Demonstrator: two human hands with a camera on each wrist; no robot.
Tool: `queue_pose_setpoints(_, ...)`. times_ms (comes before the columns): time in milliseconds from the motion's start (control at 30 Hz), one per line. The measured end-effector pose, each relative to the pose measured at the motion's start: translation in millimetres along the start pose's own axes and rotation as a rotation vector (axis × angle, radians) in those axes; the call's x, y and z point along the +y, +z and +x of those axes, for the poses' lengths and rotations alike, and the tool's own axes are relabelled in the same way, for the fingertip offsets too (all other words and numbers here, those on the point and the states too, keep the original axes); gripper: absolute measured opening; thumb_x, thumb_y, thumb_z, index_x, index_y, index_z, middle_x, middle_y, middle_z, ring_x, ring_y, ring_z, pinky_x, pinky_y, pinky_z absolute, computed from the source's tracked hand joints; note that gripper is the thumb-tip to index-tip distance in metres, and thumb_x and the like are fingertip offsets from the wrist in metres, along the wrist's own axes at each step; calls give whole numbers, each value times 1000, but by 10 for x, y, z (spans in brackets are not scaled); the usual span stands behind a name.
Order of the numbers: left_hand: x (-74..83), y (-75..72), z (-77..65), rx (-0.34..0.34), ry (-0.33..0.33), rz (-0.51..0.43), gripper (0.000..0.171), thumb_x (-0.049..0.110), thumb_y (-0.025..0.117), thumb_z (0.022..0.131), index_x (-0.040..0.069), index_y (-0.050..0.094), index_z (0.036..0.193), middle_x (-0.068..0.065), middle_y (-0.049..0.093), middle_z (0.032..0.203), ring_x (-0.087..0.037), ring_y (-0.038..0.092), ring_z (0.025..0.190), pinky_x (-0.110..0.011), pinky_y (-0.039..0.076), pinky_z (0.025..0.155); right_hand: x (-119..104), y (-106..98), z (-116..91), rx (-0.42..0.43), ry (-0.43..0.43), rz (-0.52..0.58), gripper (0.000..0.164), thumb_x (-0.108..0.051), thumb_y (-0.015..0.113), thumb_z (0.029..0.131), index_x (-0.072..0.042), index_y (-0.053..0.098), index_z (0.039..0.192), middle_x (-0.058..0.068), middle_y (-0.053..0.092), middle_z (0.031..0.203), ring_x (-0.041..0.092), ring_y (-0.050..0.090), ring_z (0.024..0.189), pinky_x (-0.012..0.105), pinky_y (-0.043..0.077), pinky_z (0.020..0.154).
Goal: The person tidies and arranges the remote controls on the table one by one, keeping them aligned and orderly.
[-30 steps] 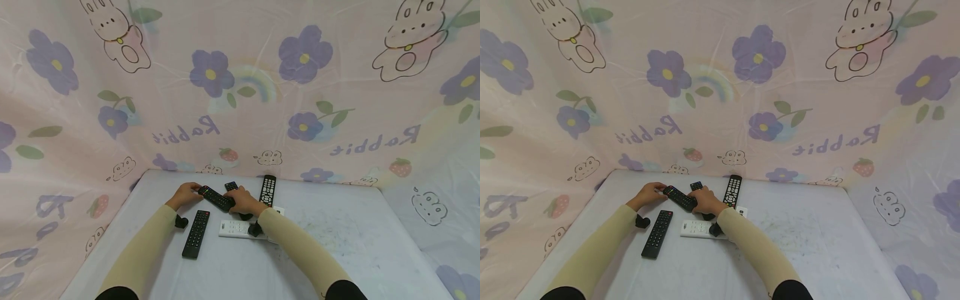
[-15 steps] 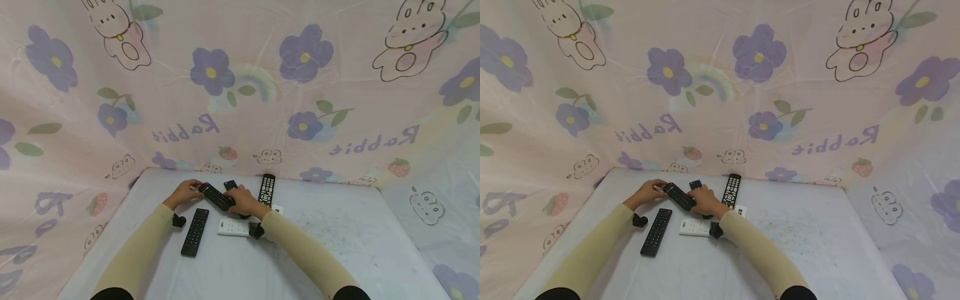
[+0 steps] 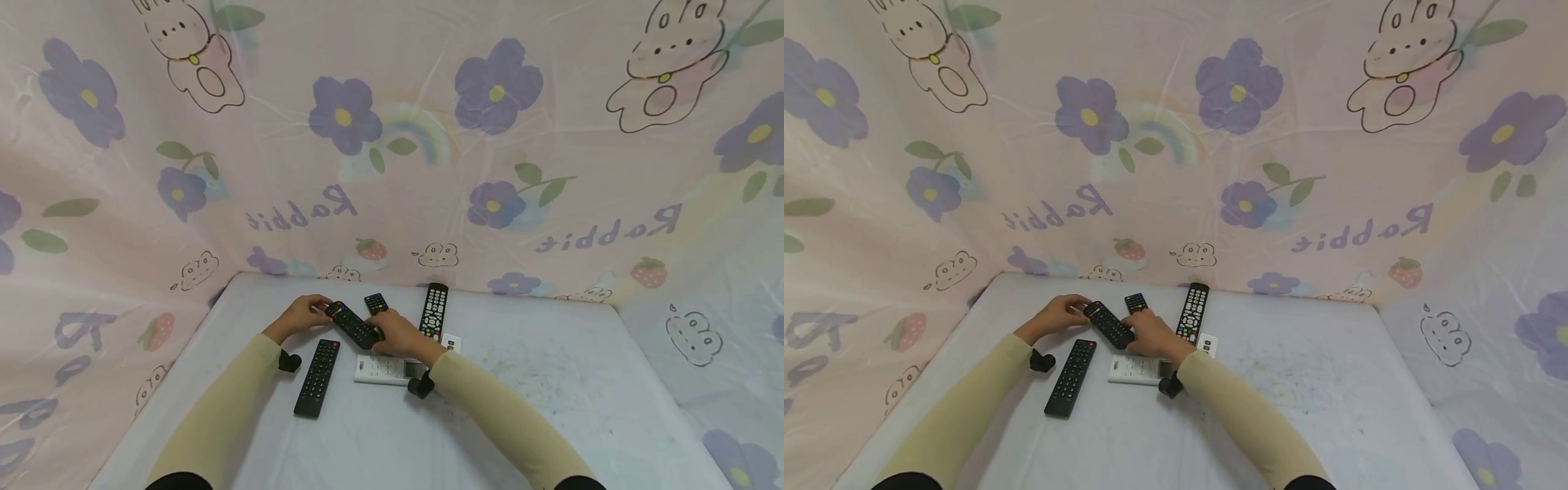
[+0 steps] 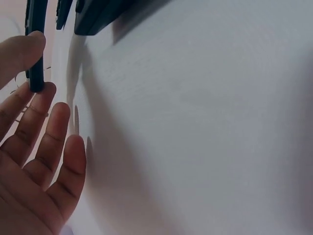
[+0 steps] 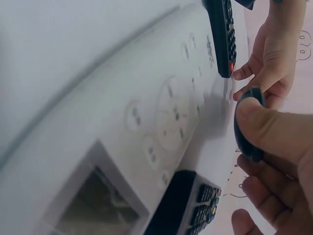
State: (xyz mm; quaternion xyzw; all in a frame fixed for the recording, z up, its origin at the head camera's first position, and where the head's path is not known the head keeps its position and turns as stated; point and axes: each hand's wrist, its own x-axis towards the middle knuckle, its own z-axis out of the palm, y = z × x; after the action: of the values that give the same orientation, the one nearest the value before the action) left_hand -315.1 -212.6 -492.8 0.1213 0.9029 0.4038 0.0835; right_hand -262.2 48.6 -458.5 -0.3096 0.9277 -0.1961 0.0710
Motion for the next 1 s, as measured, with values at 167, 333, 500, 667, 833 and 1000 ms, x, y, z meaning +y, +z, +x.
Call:
queue_pose_setpoints(167,-4,-1,-23,3,28,2,50,29,73,69,13,57,113,-8,58,100,-17,56,83,-28,46,64,-13,36,-10,-3,5,37,57,-25,71,70,-13,51,121,0,55,113,11,49,99,28,42,88)
queue_pose_setpoints(333,32,14,-21,-7,-11,-12,47,23,72,70,20,56,115,-8,56,111,-18,56,88,-28,47,64,-49,70,-35,10,7,109,58,-28,73,67,-11,53,119,0,58,111,11,55,92,22,45,79)
queue_pose_setpoints(500,52,37,-30,-54,-23,-38,44,24,69,72,24,56,115,-7,55,114,-20,55,93,-29,46,62,-142,111,-102,14,17,181,59,-33,75,65,-11,55,116,-1,59,112,14,57,93,22,46,76)
queue_pose_setpoints(667,22,74,-32,-94,-40,-66,41,25,67,74,31,57,112,0,56,112,-19,52,99,-30,46,69,-250,154,-180,39,30,155,60,-39,74,64,-13,56,115,-2,60,108,13,57,91,22,46,73)
queue_pose_setpoints(833,49,95,-66,-109,-2,-64,40,24,65,74,29,58,113,1,56,112,-19,52,98,-34,45,73,-334,206,-250,83,60,138,62,-42,75,62,-14,57,114,-3,62,103,9,56,87,21,45,70)
queue_pose_setpoints(1000,91,124,-109,-146,75,-56,38,21,66,75,26,59,112,-1,58,109,-19,53,95,-36,45,76,-427,284,-341,141,93,79,63,-48,75,58,-18,58,111,-4,64,96,7,56,78,28,42,69)
